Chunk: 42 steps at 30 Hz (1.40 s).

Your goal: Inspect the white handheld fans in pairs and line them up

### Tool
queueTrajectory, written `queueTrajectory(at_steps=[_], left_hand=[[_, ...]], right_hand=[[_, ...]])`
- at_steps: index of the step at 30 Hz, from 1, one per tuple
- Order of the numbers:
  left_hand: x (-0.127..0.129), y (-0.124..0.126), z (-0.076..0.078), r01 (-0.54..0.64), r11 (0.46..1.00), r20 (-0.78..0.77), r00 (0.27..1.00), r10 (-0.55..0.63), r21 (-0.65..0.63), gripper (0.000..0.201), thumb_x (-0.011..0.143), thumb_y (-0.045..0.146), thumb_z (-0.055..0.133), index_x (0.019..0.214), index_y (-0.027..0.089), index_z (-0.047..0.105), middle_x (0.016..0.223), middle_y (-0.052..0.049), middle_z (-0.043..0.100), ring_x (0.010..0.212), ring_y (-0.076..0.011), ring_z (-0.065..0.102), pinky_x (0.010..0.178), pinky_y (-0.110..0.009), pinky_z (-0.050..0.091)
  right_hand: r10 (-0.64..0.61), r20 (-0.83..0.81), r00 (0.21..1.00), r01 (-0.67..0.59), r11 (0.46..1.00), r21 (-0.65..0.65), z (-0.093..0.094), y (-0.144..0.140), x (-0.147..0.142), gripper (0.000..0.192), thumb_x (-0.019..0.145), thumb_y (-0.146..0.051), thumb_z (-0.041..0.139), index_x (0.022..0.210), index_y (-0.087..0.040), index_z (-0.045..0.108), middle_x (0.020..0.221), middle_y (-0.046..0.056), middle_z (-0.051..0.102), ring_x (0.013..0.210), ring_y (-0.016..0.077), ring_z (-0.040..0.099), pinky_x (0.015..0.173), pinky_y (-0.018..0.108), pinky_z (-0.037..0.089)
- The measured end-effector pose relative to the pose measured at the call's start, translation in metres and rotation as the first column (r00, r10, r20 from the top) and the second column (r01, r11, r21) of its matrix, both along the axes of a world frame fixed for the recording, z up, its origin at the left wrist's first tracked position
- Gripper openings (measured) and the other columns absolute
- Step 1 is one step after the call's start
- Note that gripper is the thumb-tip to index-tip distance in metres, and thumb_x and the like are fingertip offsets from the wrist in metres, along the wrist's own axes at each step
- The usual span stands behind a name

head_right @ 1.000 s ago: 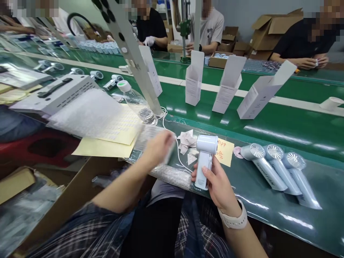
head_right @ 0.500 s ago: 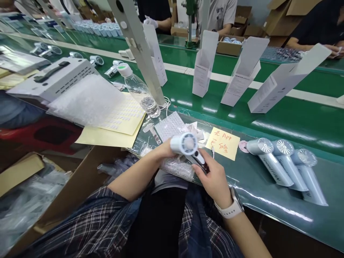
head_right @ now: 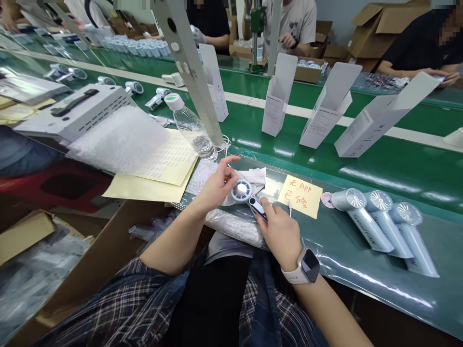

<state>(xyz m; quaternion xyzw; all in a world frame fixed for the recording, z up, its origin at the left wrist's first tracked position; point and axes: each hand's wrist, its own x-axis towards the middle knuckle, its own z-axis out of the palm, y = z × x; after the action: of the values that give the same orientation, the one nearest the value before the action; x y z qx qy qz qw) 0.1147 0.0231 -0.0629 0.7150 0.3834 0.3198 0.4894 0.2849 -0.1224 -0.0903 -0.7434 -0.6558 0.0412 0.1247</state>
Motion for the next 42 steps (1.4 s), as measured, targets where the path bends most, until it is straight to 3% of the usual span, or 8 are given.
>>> queueTrajectory(at_steps=[4, 11, 18, 25, 29, 32, 36, 42], left_hand=[[-0.001, -0.013, 0.015, 0.154, 0.906, -0.408, 0.913, 0.023, 0.395, 0.053, 0.102, 0.013, 0.043, 0.152, 0.028, 0.047, 0.1, -0.003, 0.073, 0.087, -0.0191, 0.065, 0.077, -0.032, 0.049], [0.005, -0.006, 0.018, 0.264, 0.774, -0.514, 0.853, 0.091, 0.576, 0.053, 0.102, 0.009, 0.042, 0.154, 0.018, 0.044, 0.099, -0.005, 0.074, 0.089, -0.0207, 0.066, 0.079, -0.034, 0.052], [0.003, -0.032, 0.048, 0.493, 0.434, -0.605, 0.779, 0.167, 0.754, 0.042, 0.104, 0.012, 0.049, 0.146, 0.015, 0.045, 0.103, -0.006, 0.073, 0.095, -0.022, 0.063, 0.08, -0.037, 0.048], [0.01, -0.047, 0.059, 0.552, 0.244, -0.597, 0.78, 0.186, 0.797, 0.036, 0.101, 0.011, 0.053, 0.137, 0.011, 0.047, 0.089, -0.001, 0.067, 0.083, -0.0222, 0.061, 0.072, -0.038, 0.041], [0.01, -0.048, 0.062, 0.509, 0.196, -0.544, 0.808, 0.226, 0.838, 0.027, 0.103, 0.009, 0.048, 0.13, 0.012, 0.051, 0.086, -0.001, 0.067, 0.079, -0.0225, 0.06, 0.07, -0.039, 0.04], [0.006, -0.05, 0.071, 0.431, 0.211, -0.475, 0.843, 0.252, 0.877, 0.031, 0.104, 0.009, 0.045, 0.134, 0.012, 0.049, 0.087, -0.002, 0.068, 0.08, -0.0233, 0.06, 0.07, -0.039, 0.041], [0.001, -0.05, 0.083, 0.27, 0.418, -0.31, 0.95, 0.03, 0.867, 0.036, 0.105, 0.01, 0.046, 0.14, 0.017, 0.047, 0.086, 0.0, 0.065, 0.079, -0.0184, 0.06, 0.072, -0.034, 0.047], [-0.008, -0.033, 0.1, 0.009, 0.838, 0.27, 0.945, -0.186, 0.545, 0.039, 0.101, 0.01, 0.055, 0.137, 0.025, 0.048, 0.077, 0.006, 0.051, 0.065, -0.0101, 0.054, 0.057, -0.022, 0.043]], right_hand=[[0.121, 0.221, 0.968, -0.142, 0.987, 0.079, 0.011, -0.001, -0.002, 0.039, 0.101, -0.03, 0.064, 0.139, -0.02, 0.069, 0.081, 0.009, 0.072, 0.067, 0.0249, 0.069, 0.057, 0.033, 0.036], [0.084, 0.229, 0.97, -0.126, 0.976, 0.175, 0.027, -0.002, 0.002, 0.036, 0.099, -0.035, 0.065, 0.131, -0.021, 0.074, 0.077, 0.008, 0.072, 0.061, 0.0225, 0.065, 0.055, 0.032, 0.031], [-0.014, -0.26, 0.966, 0.031, 0.998, 0.061, 0.033, 0.009, 0.009, 0.029, 0.097, -0.042, 0.064, 0.111, -0.019, 0.075, 0.083, 0.009, 0.078, 0.072, 0.0274, 0.072, 0.063, 0.033, 0.044], [0.026, -0.52, 0.854, 0.013, 0.997, 0.072, 0.043, 0.012, -0.003, 0.027, 0.094, -0.046, 0.06, 0.097, -0.02, 0.069, 0.085, 0.01, 0.077, 0.076, 0.0285, 0.07, 0.067, 0.035, 0.044], [-0.062, -0.887, 0.457, 0.118, 0.993, -0.009, 0.05, 0.02, 0.007, 0.042, 0.084, -0.064, 0.069, 0.083, -0.023, 0.059, 0.066, 0.003, 0.063, 0.053, 0.0174, 0.052, 0.05, 0.029, 0.034], [-0.095, -0.981, 0.17, 0.032, 0.995, -0.09, 0.057, 0.017, 0.012, 0.057, 0.086, -0.081, 0.054, 0.083, -0.023, 0.053, 0.066, 0.002, 0.061, 0.042, 0.0132, 0.042, 0.04, 0.027, 0.025], [0.038, -0.995, 0.091, -0.205, 0.979, 0.018, 0.075, -0.004, 0.004, 0.051, 0.084, -0.066, 0.075, 0.105, -0.022, 0.059, 0.082, 0.002, 0.066, 0.053, 0.012, 0.052, 0.046, 0.024, 0.036], [0.376, -0.643, 0.667, -0.179, 0.919, 0.352, 0.103, -0.016, 0.006, 0.015, 0.099, -0.026, 0.066, 0.084, -0.022, 0.065, 0.066, -0.001, 0.063, 0.058, 0.0137, 0.056, 0.057, 0.027, 0.042]])
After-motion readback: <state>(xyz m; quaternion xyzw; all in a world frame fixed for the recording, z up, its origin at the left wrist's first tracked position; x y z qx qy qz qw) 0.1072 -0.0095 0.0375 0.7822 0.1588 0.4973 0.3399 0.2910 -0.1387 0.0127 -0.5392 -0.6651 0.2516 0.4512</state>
